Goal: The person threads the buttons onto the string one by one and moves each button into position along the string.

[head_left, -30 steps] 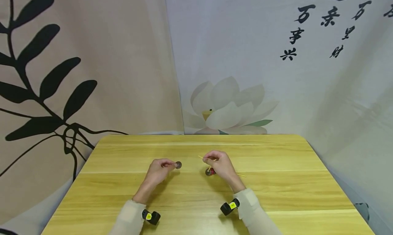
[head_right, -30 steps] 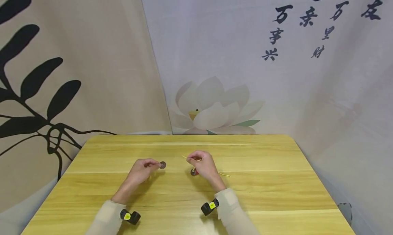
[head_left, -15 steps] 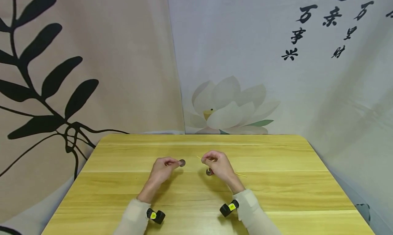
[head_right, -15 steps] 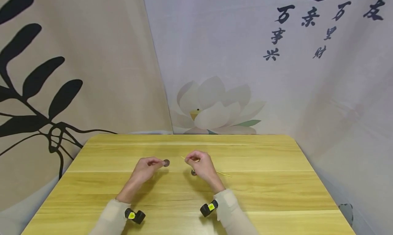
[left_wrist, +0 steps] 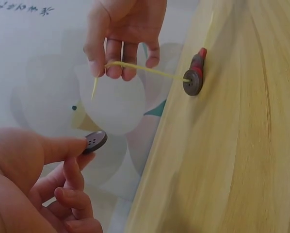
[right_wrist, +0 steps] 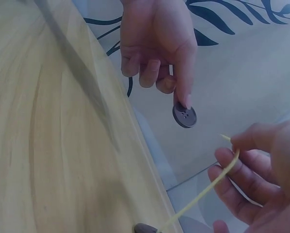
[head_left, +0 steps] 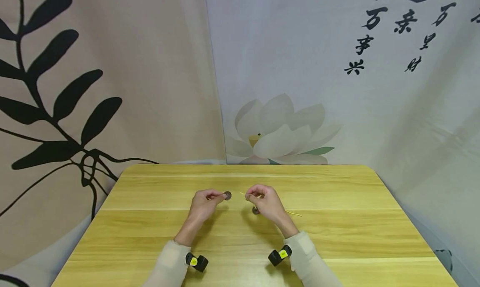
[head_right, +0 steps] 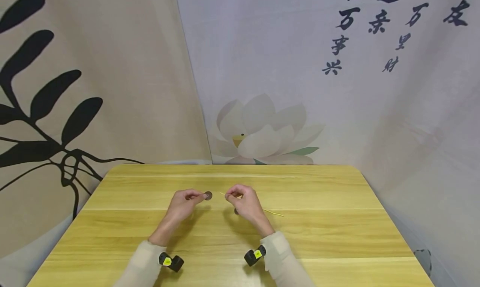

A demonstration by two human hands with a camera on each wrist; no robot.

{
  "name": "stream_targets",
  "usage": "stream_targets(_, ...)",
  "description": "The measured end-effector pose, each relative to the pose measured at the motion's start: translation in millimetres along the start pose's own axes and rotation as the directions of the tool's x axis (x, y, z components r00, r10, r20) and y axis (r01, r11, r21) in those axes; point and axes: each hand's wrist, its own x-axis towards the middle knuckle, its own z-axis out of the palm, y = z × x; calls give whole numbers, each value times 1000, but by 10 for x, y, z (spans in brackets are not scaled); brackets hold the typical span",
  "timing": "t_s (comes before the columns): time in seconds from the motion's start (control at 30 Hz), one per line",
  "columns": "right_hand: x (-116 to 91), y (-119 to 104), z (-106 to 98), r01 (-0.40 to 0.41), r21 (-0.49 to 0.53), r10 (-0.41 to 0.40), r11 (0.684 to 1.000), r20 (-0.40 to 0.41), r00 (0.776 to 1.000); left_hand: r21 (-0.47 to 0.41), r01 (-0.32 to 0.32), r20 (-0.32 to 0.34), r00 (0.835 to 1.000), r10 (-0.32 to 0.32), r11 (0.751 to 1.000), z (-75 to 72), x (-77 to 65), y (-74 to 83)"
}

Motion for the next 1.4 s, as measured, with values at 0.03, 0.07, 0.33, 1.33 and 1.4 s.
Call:
stream_targets(0.03, -1, -2, 2, 2, -6, -2, 1000, -1, 1000, -6, 1, -4, 1000, -1, 1000, 7, -1, 3)
stream_targets(0.07, 0, -3, 4, 4, -7, -4, 1000, -1, 1000, -12, -1, -5, 1000, 1, 1000, 13, -3, 8)
stream_targets(0.33, 14, -6, 25, 39, -19, -39, 999, 13, 999, -43, -4, -4, 1000, 4, 999, 68, 11, 50)
stream_targets(1.33, -9, 49, 122, 52, -42, -51, 998, 8, 999, -50, -44, 14, 999, 45, 998, 193, -55, 76)
stream_targets(1.4, -10, 55, 127, 55, -42, -54, 998, 5, 999, -51, -42, 15, 999, 43, 998, 199, -58, 78)
